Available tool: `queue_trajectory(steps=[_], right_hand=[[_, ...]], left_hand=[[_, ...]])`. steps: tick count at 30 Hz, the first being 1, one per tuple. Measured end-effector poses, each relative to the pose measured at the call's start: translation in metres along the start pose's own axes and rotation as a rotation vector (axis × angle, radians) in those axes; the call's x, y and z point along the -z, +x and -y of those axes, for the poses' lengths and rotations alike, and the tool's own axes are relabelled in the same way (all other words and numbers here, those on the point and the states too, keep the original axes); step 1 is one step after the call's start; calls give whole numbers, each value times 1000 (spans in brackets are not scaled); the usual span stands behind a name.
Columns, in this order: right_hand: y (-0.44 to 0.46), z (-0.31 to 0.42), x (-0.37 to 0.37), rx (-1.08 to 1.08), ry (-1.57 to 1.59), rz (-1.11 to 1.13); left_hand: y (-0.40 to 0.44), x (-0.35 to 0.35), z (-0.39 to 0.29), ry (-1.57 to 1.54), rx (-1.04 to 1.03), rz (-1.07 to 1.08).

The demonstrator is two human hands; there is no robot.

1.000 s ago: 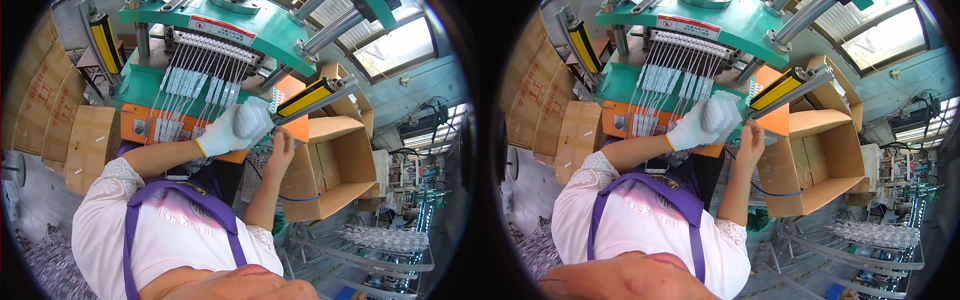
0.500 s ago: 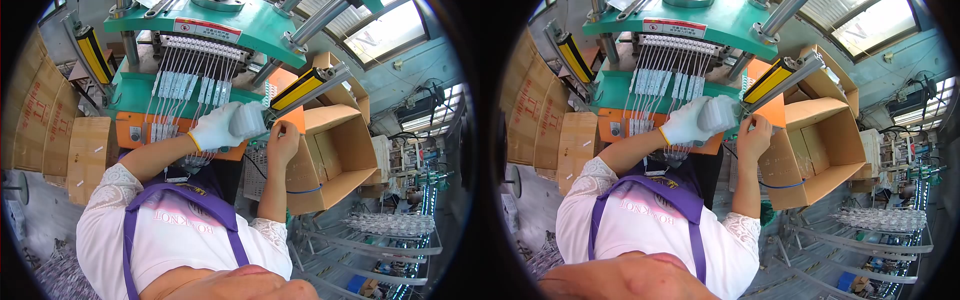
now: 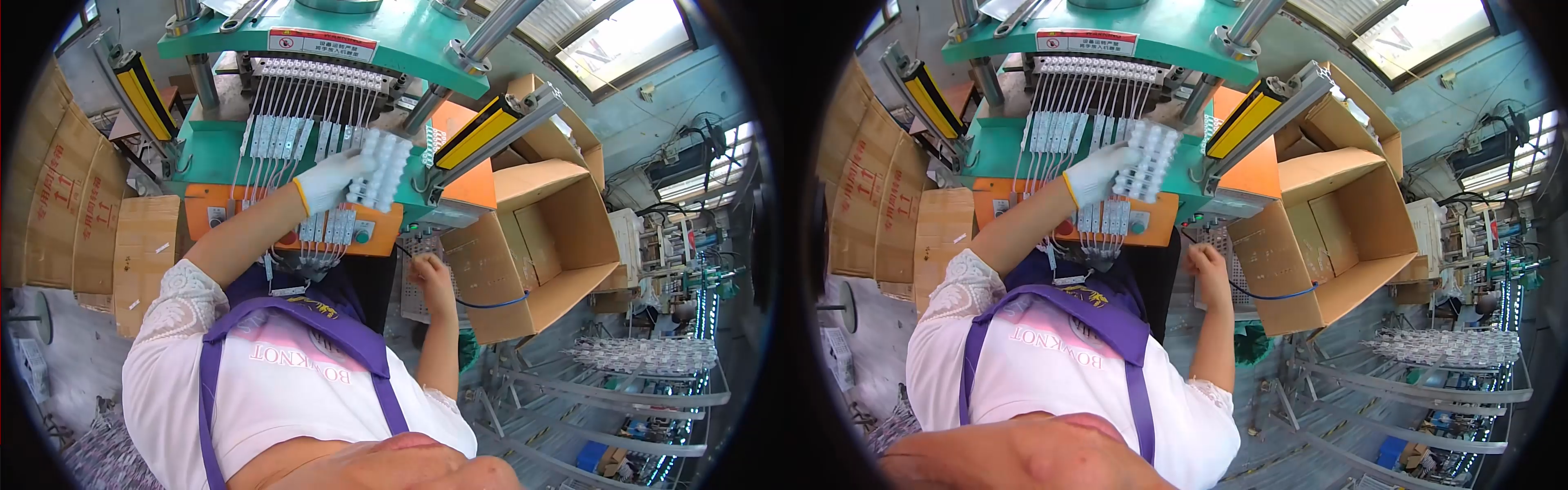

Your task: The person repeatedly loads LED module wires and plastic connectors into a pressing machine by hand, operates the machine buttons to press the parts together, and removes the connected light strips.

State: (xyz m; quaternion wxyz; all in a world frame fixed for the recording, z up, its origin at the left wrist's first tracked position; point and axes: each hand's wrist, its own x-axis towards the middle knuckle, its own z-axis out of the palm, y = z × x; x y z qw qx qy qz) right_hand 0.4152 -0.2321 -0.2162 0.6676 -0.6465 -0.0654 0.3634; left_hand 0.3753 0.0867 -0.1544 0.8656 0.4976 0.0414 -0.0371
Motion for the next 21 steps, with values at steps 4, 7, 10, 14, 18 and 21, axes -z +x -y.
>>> queue_trajectory(steps=[4,7,10,14,18,21], right_hand=[[-27,-120,118,-497,-477,105],[-50,-245,252,-732,-1626,185],[-52,-192,229,-710,-1609,-97],[10,-12,82,328,-729,-425],[128,89,38,655,-558,-505],[233,123,38,351,-962,-449]], left_hand=[[9,-26,10,-30,88,-11],[9,-52,-19,809,202,-250],[16,-48,-22,1033,113,-348],[17,-32,-28,1222,149,-320],[16,-24,-34,1331,201,-282],[20,-25,-49,1456,316,-162]])
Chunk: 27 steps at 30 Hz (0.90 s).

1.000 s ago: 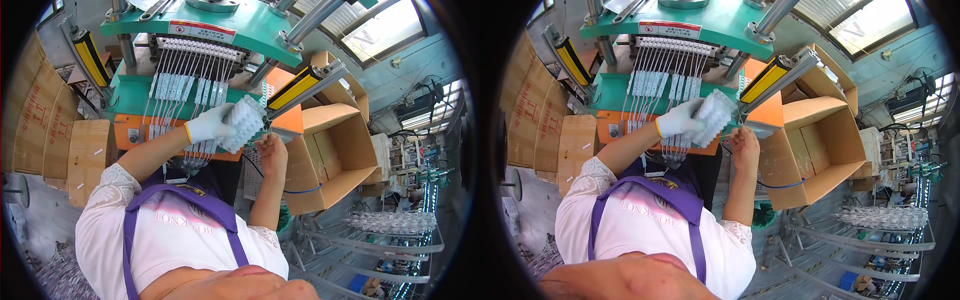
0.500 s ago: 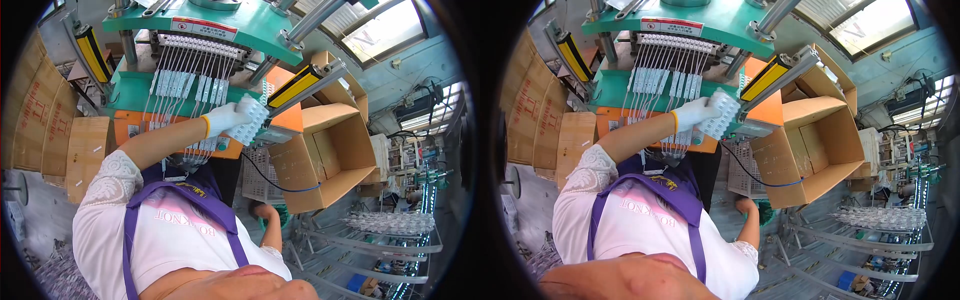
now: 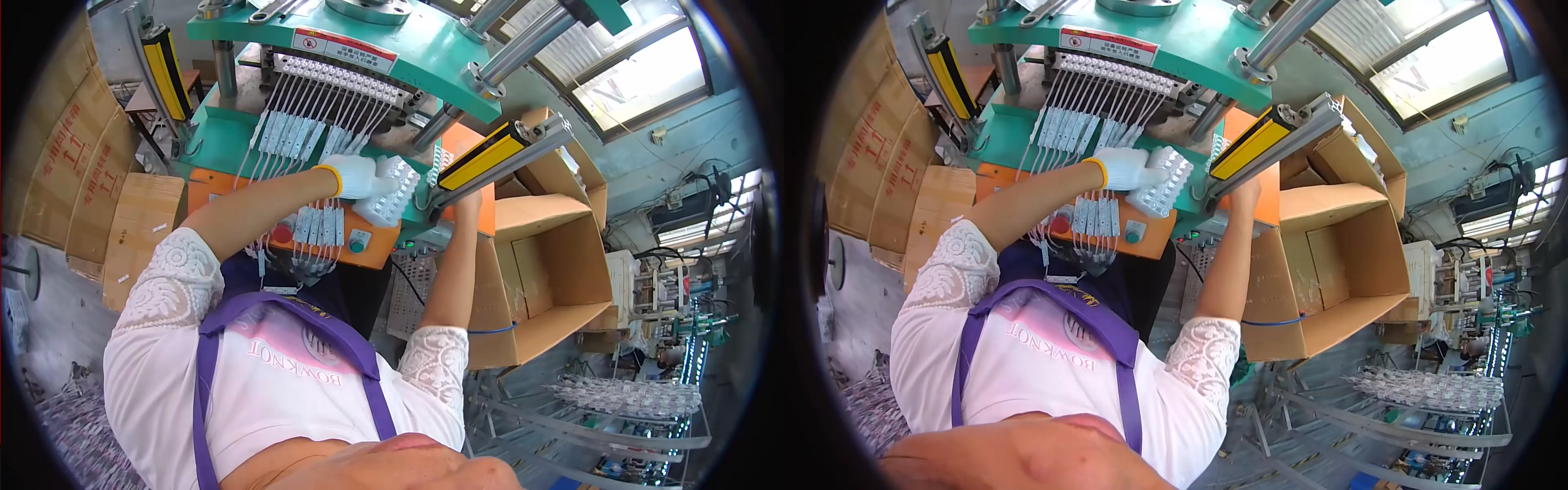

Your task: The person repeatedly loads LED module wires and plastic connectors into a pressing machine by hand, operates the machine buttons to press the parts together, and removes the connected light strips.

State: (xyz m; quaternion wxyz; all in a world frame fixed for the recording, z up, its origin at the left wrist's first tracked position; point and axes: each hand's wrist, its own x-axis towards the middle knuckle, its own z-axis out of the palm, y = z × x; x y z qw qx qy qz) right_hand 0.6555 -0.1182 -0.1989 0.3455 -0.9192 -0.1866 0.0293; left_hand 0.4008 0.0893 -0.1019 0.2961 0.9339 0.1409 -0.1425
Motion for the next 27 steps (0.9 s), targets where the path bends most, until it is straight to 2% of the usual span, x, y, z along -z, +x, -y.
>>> queue_trajectory(steps=[3,5,7,8,9,10,12,14,16,18,19,21,23,25,27], right_hand=[[44,1,-19,-173,38,69],[50,4,-18,-229,11,90],[66,-27,-29,-137,173,-9],[68,-34,-28,-107,227,-41],[59,-25,-14,-118,203,86],[50,-16,1,-128,177,212],[39,-6,27,-148,-31,306],[9,2,22,-197,-183,-80],[-12,12,22,-278,-182,-142],[-23,2,20,-93,-498,-53],[-29,-4,25,-97,-503,-52],[-37,-12,39,-69,-286,74],[-48,-16,39,-41,-286,33],[-57,-22,35,121,-269,-155],[-76,-14,42,99,-279,-157]], left_hand=[[1,6,-3,152,19,-28],[2,15,0,169,18,51],[19,2,13,191,-53,4],[11,11,5,29,15,136],[1,21,-4,-132,82,264],[0,14,-2,-303,75,234],[13,-9,2,-574,60,119],[29,-28,6,-674,26,90],[36,-42,2,-837,42,81],[28,-43,-2,-956,42,89],[27,-45,1,-1104,126,152],[0,-44,3,-1293,74,135],[-16,-55,10,-1359,-25,156],[-33,-65,14,-1420,19,62],[-45,-75,27,-1519,-52,57]])
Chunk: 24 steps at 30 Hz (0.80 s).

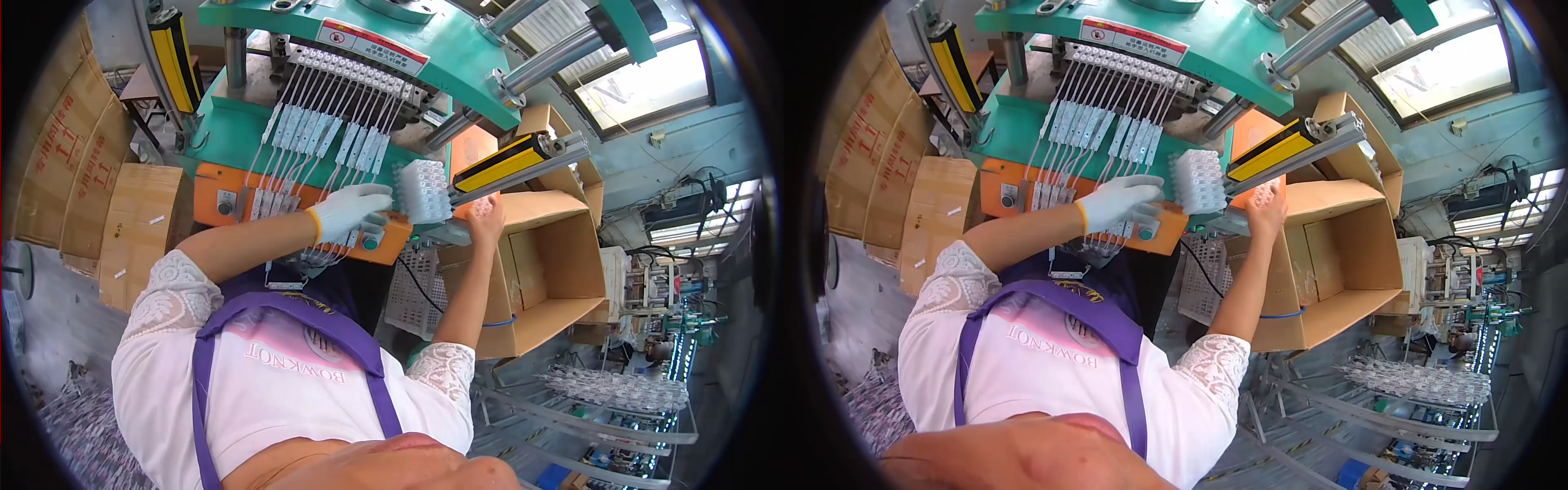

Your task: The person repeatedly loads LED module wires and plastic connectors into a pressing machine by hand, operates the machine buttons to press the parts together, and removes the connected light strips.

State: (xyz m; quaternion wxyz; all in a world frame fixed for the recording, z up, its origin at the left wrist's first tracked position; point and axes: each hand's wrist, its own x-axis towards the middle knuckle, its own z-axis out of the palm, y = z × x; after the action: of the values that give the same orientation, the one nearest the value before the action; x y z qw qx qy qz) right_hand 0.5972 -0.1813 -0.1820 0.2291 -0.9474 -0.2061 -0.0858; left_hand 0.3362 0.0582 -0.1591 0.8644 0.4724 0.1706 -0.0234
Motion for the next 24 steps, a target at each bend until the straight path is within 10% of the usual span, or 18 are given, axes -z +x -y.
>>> queue_trajectory(steps=[4,8,15,18,21,24], right_hand=[[-67,41,25,122,710,-557],[-116,127,40,675,195,-312],[-109,148,-2,448,-324,-284],[-100,186,4,574,48,-422],[-74,239,7,179,490,173],[-4,255,-53,84,757,362]], left_hand=[[-52,40,-10,96,-297,27],[-60,73,-29,102,-503,-193],[-64,118,-49,140,-825,-461],[-43,161,-70,79,-957,-692],[-4,186,-93,3,-601,-650],[26,163,-112,-335,-196,-76]])
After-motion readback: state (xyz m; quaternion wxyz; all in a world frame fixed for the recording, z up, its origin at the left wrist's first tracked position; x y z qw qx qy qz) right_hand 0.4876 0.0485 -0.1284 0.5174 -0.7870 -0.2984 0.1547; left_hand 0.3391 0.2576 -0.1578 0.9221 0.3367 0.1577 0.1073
